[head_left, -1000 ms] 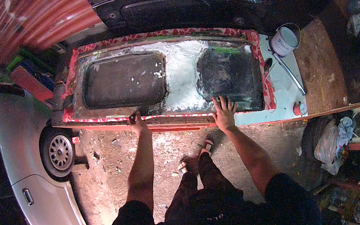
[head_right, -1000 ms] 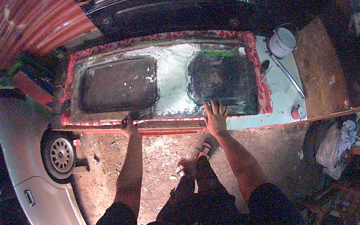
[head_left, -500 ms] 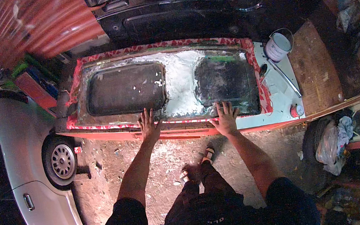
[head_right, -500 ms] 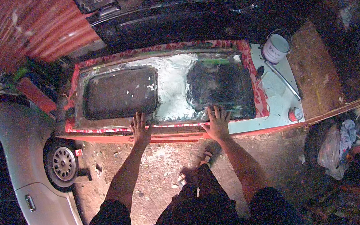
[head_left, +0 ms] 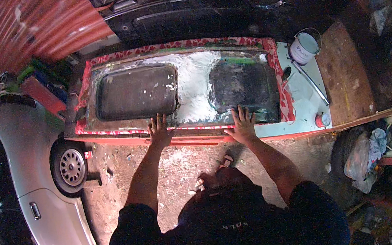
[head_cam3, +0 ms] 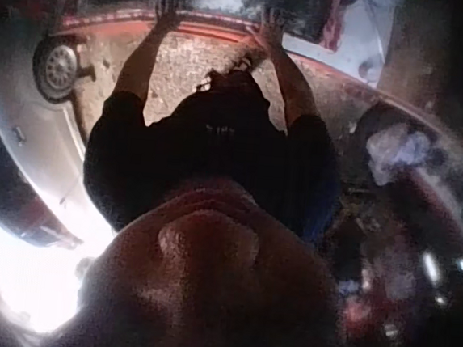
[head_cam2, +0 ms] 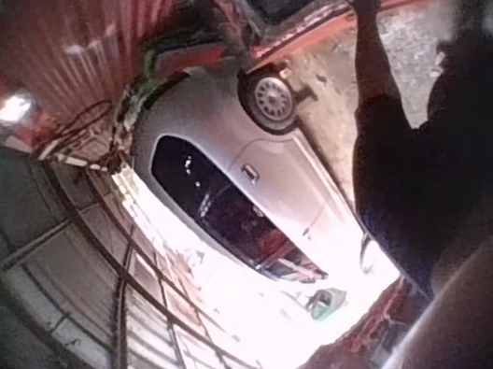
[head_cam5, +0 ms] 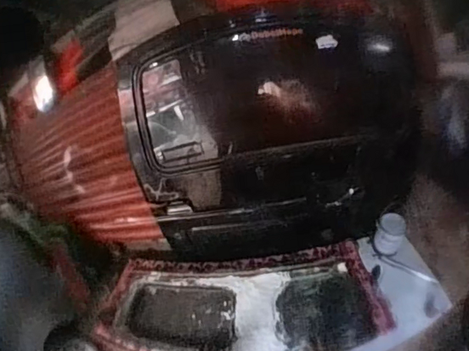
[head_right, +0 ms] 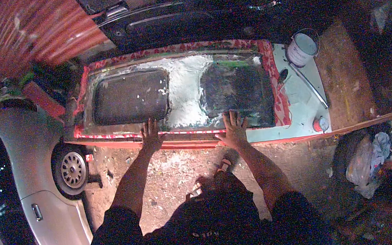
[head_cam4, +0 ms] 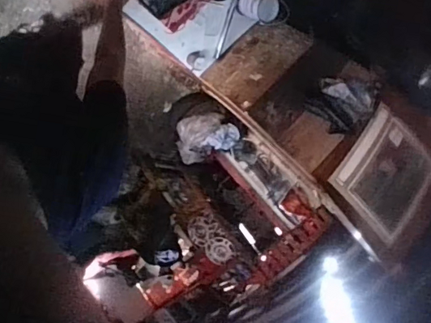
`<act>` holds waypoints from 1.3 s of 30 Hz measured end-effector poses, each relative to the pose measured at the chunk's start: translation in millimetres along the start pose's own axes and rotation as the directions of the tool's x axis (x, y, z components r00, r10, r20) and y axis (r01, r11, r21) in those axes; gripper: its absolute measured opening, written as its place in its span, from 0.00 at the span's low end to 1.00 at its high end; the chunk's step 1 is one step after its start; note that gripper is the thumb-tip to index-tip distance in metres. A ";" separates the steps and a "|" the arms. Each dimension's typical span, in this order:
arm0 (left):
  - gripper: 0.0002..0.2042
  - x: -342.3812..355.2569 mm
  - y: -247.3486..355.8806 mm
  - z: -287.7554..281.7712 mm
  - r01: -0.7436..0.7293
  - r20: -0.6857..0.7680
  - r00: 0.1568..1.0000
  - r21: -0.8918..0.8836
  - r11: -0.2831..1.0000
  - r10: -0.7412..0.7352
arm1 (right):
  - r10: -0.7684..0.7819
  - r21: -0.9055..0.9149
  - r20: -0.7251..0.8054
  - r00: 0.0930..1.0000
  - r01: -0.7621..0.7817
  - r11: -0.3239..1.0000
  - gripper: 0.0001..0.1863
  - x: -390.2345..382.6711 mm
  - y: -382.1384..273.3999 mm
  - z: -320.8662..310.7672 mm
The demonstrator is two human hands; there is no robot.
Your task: The person scoops body filler from a container and spreads it onto a car door panel using a putty knife. They repeatedly apply and smooth the filler across the surface of the door.
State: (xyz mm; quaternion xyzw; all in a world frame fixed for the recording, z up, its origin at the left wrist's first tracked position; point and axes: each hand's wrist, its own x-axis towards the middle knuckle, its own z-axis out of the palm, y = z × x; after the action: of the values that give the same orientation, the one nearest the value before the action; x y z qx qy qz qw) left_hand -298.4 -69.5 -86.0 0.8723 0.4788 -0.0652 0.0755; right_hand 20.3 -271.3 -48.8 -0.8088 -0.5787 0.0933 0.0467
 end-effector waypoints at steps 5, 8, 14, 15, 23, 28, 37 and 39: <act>0.45 3.7 -9.8 -1.7 0.012 0.051 0.999 0.009 1.000 -0.012 | -0.076 -0.071 0.061 0.995 0.080 0.994 0.53 3.2 3.8 -7.3; 0.45 8.1 3.8 -22.7 0.066 0.149 0.987 -0.055 0.996 -0.057 | -0.100 -0.073 0.063 0.993 0.105 0.992 0.53 3.7 12.4 -10.1; 0.44 0.7 -0.7 -22.7 0.032 0.097 0.995 -0.006 0.999 -0.031 | -0.108 -0.045 0.080 0.991 0.111 0.993 0.54 5.5 11.4 -10.6; 0.44 -0.2 0.4 -24.4 0.019 0.089 0.996 -0.002 1.000 -0.019 | -0.105 -0.044 0.061 0.993 0.108 0.993 0.54 5.3 11.0 -9.1; 0.40 12.0 23.6 -28.0 -0.086 -0.047 0.995 -0.045 0.995 0.084 | -0.151 0.082 -0.014 0.988 0.151 0.985 0.48 46.8 -35.4 -20.8; 0.38 52.0 60.2 -53.0 -0.311 0.029 0.950 -0.038 0.950 0.312 | -0.299 0.017 0.031 0.954 0.299 0.954 0.46 92.5 -71.7 -30.8; 0.35 64.9 57.9 -58.1 -0.394 -0.019 0.918 0.067 0.917 0.396 | -0.276 -0.113 0.025 0.961 0.278 0.954 0.45 112.5 -85.2 -25.8; 0.36 63.7 60.5 -58.9 -0.380 -0.008 0.924 0.062 0.923 0.381 | -0.264 -0.143 0.078 0.961 0.273 0.951 0.45 113.9 -87.6 -26.1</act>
State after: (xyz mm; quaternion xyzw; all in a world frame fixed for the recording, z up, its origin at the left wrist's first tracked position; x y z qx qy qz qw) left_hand -210.9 -37.6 -35.9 0.9511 0.2989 -0.0546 0.0559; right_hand -20.0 -134.3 -18.2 -0.7207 -0.6899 0.0653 -0.0197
